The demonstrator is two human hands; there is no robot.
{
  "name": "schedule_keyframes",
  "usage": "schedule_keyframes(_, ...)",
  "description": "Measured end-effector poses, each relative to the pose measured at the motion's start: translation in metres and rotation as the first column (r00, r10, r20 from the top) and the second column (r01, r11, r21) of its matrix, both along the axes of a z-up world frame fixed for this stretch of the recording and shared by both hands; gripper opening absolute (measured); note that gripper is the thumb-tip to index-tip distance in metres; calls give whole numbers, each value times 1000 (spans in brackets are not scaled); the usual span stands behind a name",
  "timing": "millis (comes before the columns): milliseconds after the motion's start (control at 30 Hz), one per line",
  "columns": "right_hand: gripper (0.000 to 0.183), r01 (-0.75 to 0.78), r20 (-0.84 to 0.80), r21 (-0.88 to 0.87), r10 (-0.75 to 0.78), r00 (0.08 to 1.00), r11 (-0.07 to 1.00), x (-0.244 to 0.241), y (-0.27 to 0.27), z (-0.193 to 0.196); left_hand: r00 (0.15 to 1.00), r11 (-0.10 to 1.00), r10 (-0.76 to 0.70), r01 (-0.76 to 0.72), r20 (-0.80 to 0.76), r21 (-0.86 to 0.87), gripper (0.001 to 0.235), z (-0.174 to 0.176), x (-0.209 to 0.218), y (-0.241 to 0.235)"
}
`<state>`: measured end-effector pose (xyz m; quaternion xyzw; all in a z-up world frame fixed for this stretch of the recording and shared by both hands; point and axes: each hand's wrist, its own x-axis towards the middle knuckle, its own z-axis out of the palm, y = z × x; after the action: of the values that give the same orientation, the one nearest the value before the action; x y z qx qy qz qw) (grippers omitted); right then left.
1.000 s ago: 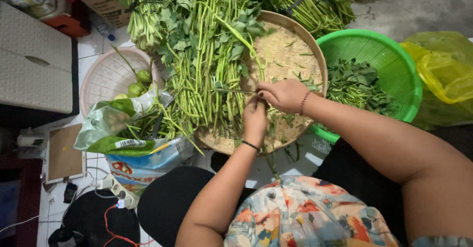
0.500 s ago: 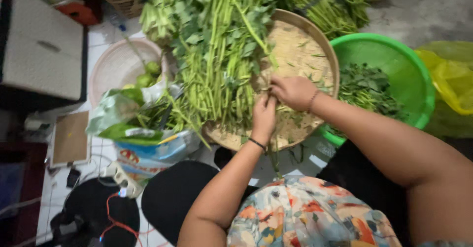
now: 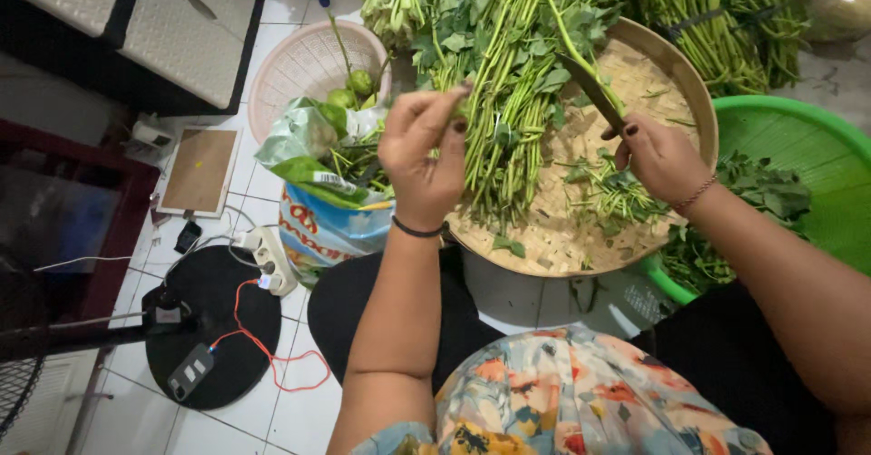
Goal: The person sits on the floor and uses a knife to trim leaves and stems from water spinach. They place the trimmed leaves into a green basket and the stems into a woven tray.
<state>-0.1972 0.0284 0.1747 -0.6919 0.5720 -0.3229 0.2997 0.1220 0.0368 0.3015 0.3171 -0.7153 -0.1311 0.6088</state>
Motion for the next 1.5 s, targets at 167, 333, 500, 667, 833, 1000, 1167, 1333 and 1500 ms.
schedule_keyframes(167, 51, -11, 24, -17, 11, 1000, 1000, 2, 2, -2, 980, 993, -61, 78, 191, -85, 36, 5, -9, 4)
schedule_keyframes(333, 51, -20, 9, -21, 20, 1000, 1000, 2, 3, -2, 903, 962, 22, 97, 430, -254, 33, -19, -26, 14)
schedule_keyframes(500, 52, -8, -8, -20, 8, 1000, 1000, -1, 5, 0, 830, 979, 179, -96, 529, -182, 18, -66, -15, -38)
schedule_keyframes(667, 50, -14, 142, 54, 6, 990, 998, -7, 10, -2, 646, 895, 317, -447, 695, 7, 41, -113, 18, -78)
schedule_keyframes(833, 31, -140, -58, -106, 134, 989, 984, 1, 22, 1, 806, 988, 106, -150, 582, 27, 54, -135, -33, -58)
schedule_keyframes(1000, 33, -343, -393, -164, 257, 883, 925, 30, 47, 1, 827, 970, -150, 229, 541, -80, 42, -133, -81, -26)
schedule_keyframes(1167, 67, -312, -194, -129, 284, 939, 941, 24, 49, 13, 929, 979, -30, 103, 369, -179, 32, -120, -61, -50)
schedule_keyframes(1333, 63, -244, -117, -90, 233, 965, 966, 11, 41, 8, 911, 986, 123, -159, -393, -60, 23, -71, -5, -61)
schedule_keyframes(1500, 58, -179, 63, -155, 190, 980, 972, 5, 36, 7, 732, 986, 106, 12, -673, 168, 24, -20, 27, -38)
